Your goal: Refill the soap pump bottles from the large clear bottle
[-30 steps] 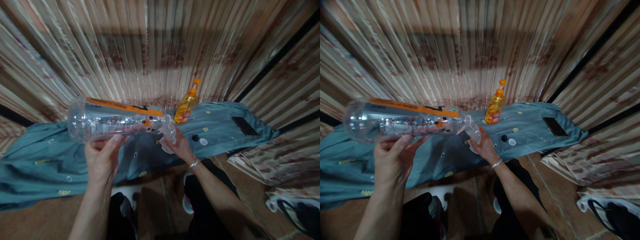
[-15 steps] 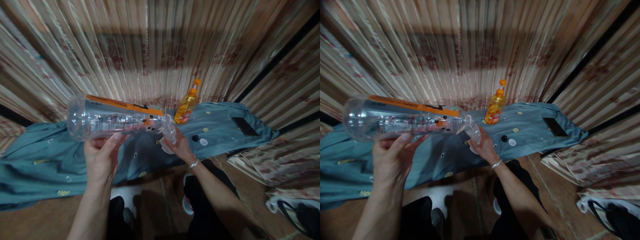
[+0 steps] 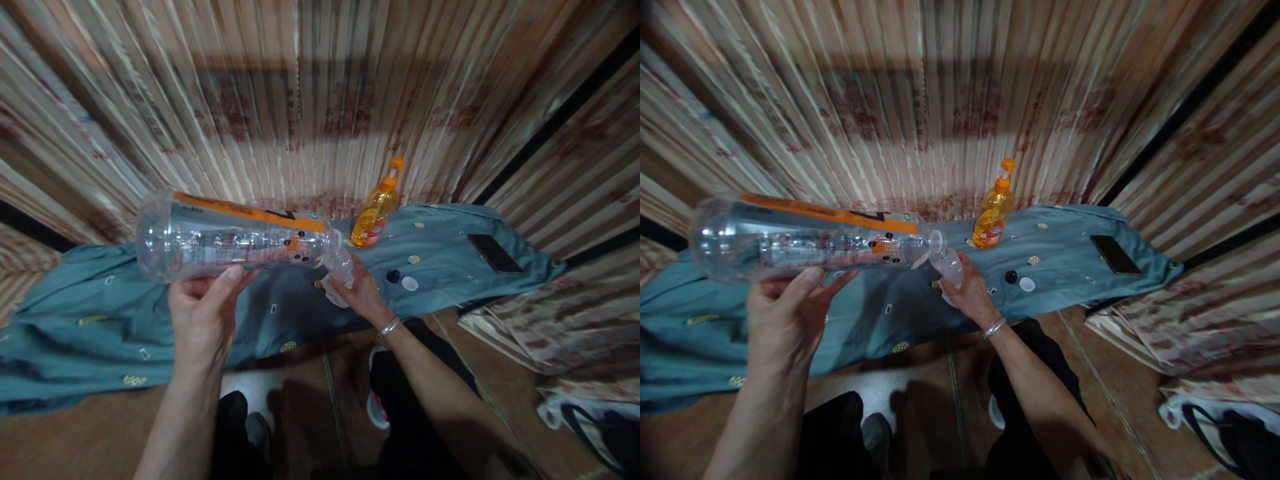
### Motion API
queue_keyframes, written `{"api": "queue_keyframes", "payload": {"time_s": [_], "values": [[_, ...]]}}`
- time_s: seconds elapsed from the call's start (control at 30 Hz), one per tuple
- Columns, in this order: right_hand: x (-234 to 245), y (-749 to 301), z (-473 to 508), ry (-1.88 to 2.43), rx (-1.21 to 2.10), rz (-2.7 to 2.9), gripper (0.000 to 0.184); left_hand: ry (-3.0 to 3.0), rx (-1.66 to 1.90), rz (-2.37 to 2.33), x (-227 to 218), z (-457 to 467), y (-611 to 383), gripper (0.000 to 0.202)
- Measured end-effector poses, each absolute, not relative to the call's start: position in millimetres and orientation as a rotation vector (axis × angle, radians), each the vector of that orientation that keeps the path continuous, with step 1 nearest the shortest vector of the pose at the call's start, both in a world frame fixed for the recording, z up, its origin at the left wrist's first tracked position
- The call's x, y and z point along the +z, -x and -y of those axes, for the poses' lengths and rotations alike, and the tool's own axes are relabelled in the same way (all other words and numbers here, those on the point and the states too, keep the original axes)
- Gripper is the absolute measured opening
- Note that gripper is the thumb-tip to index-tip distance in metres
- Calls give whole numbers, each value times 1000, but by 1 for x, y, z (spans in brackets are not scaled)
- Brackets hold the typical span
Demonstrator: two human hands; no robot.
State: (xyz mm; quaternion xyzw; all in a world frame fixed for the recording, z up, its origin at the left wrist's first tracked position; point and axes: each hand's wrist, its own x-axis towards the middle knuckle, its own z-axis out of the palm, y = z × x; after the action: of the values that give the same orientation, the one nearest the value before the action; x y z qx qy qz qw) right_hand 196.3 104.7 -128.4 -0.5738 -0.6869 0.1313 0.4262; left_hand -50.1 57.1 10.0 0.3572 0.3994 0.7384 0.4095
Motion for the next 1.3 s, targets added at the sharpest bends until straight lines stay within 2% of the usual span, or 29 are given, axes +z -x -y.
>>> {"api": "queue_keyframes", "payload": {"time_s": [0.47,0.87,1.3], "values": [[-131,-197,-106,1408,305,1738,64,-782,1900,-1065,20,-54,47,55],[-131,-196,-106,1407,290,1751,62,-820,1894,-1085,20,-52,47,42],[-131,-196,-105,1408,291,1746,63,-834,1897,-1070,19,-51,49,41]]}}
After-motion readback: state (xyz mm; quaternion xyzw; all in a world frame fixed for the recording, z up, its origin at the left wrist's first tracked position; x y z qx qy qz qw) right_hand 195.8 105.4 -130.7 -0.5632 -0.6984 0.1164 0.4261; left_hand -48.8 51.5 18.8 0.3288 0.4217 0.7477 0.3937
